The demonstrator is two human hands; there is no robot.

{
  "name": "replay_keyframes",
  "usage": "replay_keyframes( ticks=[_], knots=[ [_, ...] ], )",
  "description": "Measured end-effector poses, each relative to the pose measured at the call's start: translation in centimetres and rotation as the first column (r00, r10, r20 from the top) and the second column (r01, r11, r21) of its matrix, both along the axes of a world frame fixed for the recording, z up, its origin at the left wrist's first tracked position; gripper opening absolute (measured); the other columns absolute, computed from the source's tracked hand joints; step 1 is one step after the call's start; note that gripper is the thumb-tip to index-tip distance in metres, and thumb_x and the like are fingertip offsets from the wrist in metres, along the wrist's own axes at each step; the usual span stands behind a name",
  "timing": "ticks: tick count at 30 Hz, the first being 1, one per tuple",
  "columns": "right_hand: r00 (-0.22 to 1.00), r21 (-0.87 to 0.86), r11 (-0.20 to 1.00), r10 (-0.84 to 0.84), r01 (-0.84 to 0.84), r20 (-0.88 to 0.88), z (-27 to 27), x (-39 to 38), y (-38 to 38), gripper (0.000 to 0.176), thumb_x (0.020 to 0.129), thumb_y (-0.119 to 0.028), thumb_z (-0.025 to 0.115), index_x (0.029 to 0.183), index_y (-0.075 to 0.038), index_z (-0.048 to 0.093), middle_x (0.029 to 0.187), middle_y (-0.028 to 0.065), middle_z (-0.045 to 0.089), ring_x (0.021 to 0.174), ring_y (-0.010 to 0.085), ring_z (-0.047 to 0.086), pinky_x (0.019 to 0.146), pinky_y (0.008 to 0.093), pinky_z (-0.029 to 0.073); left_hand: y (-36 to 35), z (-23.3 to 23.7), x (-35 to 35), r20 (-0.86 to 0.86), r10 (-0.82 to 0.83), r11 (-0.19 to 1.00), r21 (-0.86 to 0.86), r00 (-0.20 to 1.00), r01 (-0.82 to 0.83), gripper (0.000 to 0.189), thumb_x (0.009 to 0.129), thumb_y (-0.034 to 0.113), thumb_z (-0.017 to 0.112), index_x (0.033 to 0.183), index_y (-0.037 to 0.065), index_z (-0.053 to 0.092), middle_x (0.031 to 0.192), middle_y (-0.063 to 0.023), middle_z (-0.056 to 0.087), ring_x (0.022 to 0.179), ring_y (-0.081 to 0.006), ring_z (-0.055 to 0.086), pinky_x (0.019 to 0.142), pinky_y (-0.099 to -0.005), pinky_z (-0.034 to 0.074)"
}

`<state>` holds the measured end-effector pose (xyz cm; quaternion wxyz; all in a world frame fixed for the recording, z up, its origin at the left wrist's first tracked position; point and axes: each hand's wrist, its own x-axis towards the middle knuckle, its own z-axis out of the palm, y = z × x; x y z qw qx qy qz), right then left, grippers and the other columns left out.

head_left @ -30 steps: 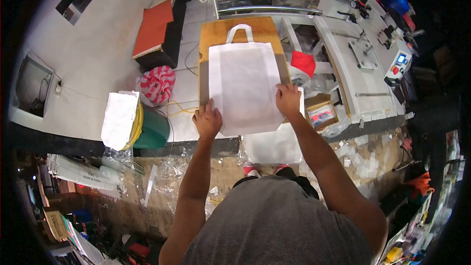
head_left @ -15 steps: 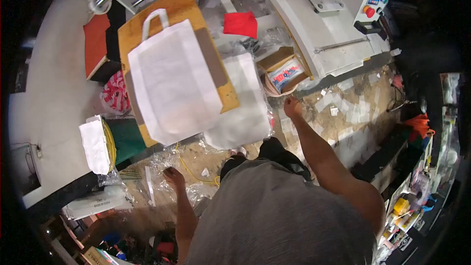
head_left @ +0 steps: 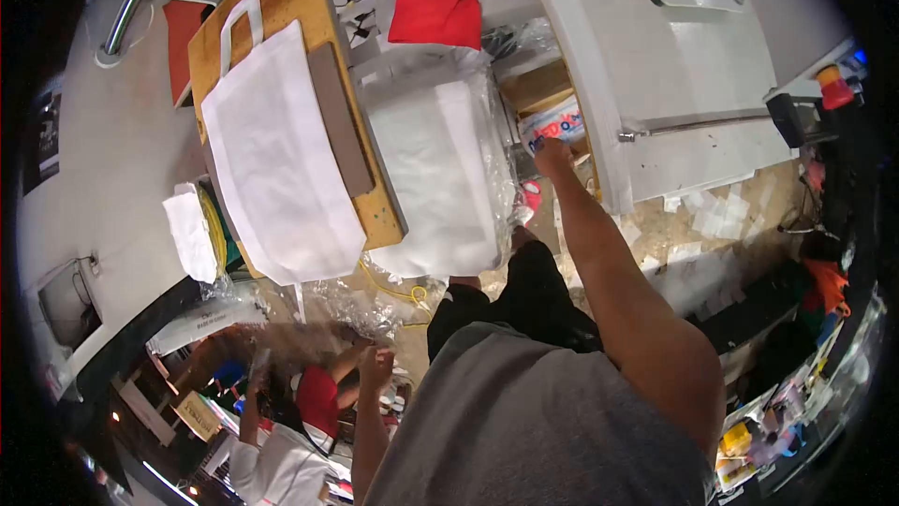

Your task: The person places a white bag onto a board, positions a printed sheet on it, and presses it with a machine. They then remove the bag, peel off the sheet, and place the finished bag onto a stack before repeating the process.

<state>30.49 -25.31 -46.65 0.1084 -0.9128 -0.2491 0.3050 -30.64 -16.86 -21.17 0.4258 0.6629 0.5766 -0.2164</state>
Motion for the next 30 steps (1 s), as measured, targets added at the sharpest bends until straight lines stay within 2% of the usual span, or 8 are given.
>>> replay_keyframes(
  ticks=[4, 5, 12, 13, 19, 23, 27, 30],
  knots=[
    [0.998, 0.138, 0.990, -0.003, -0.006, 0.068, -5.9, -0.3, -1.2, 0.026, 0.086, -0.027, 0.060, 0.096, -0.006, 0.071, 0.094, 0.0237, 0.070, 0.087, 0.0407, 0.069, 0.083, 0.0501, 0.055, 1.4, -2.5, 2.8, 0.107, -0.268, 0.959, 0.121, 0.957, 0.255, 0.038, 0.095, 0.032, 0.061, 0.116, 0.000, 0.063, 0.103, -0.0193, 0.071, 0.096, -0.0305, 0.070, 0.087, -0.0397, 0.054],
    [0.997, 0.167, 0.986, -0.005, -0.008, 0.081, -6.4, -0.6, -1.6, 0.024, 0.085, -0.026, 0.061, 0.091, -0.006, 0.072, 0.092, 0.0224, 0.071, 0.085, 0.0405, 0.069, 0.081, 0.0501, 0.055, 1.5, 0.6, 8.2, -0.044, -0.050, 0.998, 0.035, 0.998, 0.052, 0.039, 0.096, 0.032, 0.060, 0.117, 0.000, 0.062, 0.104, -0.0193, 0.071, 0.097, -0.0306, 0.070, 0.086, -0.0396, 0.055],
    [0.987, 0.410, 0.910, -0.109, 0.053, 0.114, -13.5, 1.3, -5.6, 0.025, 0.086, -0.029, 0.068, 0.081, -0.006, 0.071, 0.073, 0.0156, 0.070, 0.065, 0.0311, 0.069, 0.060, 0.0435, 0.054, 2.5, 2.6, 14.7, 0.039, -0.044, 0.998, 0.054, 0.998, 0.042, 0.032, 0.095, 0.026, 0.062, 0.114, 0.001, 0.065, 0.106, -0.0164, 0.071, 0.097, -0.0278, 0.070, 0.083, -0.0385, 0.056],
    [0.869, 0.385, 0.800, -0.318, 0.460, -0.378, -7.0, 1.2, -4.6, 0.027, 0.088, -0.032, 0.070, 0.078, -0.007, 0.071, 0.064, 0.0061, 0.065, 0.054, 0.0190, 0.061, 0.050, 0.0367, 0.048, 2.6, 2.4, 15.1, 0.041, -0.048, 0.997, 0.060, 0.998, 0.046, 0.032, 0.095, 0.026, 0.062, 0.114, 0.001, 0.065, 0.106, -0.0164, 0.071, 0.097, -0.0278, 0.070, 0.083, -0.0385, 0.056],
    [0.648, 0.451, 0.509, -0.320, 0.733, -0.692, -10.0, 2.1, -8.4, 0.025, 0.089, -0.031, 0.069, 0.076, -0.010, 0.067, 0.061, -0.0016, 0.056, 0.051, 0.0114, 0.051, 0.046, 0.0299, 0.042, 3.1, 0.7, 20.7, 0.269, -0.227, 0.974, 0.041, 0.936, 0.225, 0.029, 0.095, 0.022, 0.064, 0.117, 0.003, 0.066, 0.106, -0.0152, 0.070, 0.095, -0.0268, 0.071, 0.083, -0.0375, 0.057],
    [0.623, 0.572, 0.294, -0.562, 0.766, -0.544, 1.2, -1.5, -7.0, 0.021, 0.089, -0.027, 0.067, 0.078, -0.009, 0.065, 0.064, -0.0004, 0.057, 0.055, 0.0105, 0.054, 0.048, 0.0302, 0.043, 4.0, 0.6, 28.1, 0.551, -0.249, 0.961, 0.042, 0.797, 0.272, 0.022, 0.097, 0.015, 0.062, 0.115, 0.002, 0.066, 0.110, -0.0141, 0.069, 0.100, -0.0223, 0.069, 0.084, -0.0360, 0.058],
    [0.735, 0.460, 0.579, -0.454, 0.673, -0.504, 16.5, -8.3, -3.9, 0.026, 0.091, -0.021, 0.066, 0.105, 0.001, 0.062, 0.075, 0.0036, 0.062, 0.065, 0.0141, 0.058, 0.065, 0.0334, 0.052, 4.1, 2.5, 34.6, 0.727, -0.408, 0.906, 0.247, 0.552, 0.343, 0.047, 0.086, 0.016, 0.077, 0.128, 0.005, 0.059, 0.122, -0.0154, 0.063, 0.106, -0.0269, 0.067, 0.088, -0.0401, 0.058],
    [0.617, 0.549, 0.310, -0.190, 0.776, -0.764, 27.3, -15.3, -1.6, 0.024, 0.102, -0.022, 0.058, 0.108, 0.000, 0.064, 0.101, 0.0083, 0.066, 0.091, 0.0141, 0.063, 0.079, 0.0310, 0.053, 5.7, 8.9, 36.9, 0.778, -0.448, 0.879, 0.293, 0.440, 0.376, 0.046, 0.081, 0.011, 0.077, 0.123, 0.002, 0.061, 0.111, -0.0202, 0.066, 0.102, -0.0329, 0.068, 0.086, -0.0399, 0.056]
  ],
)
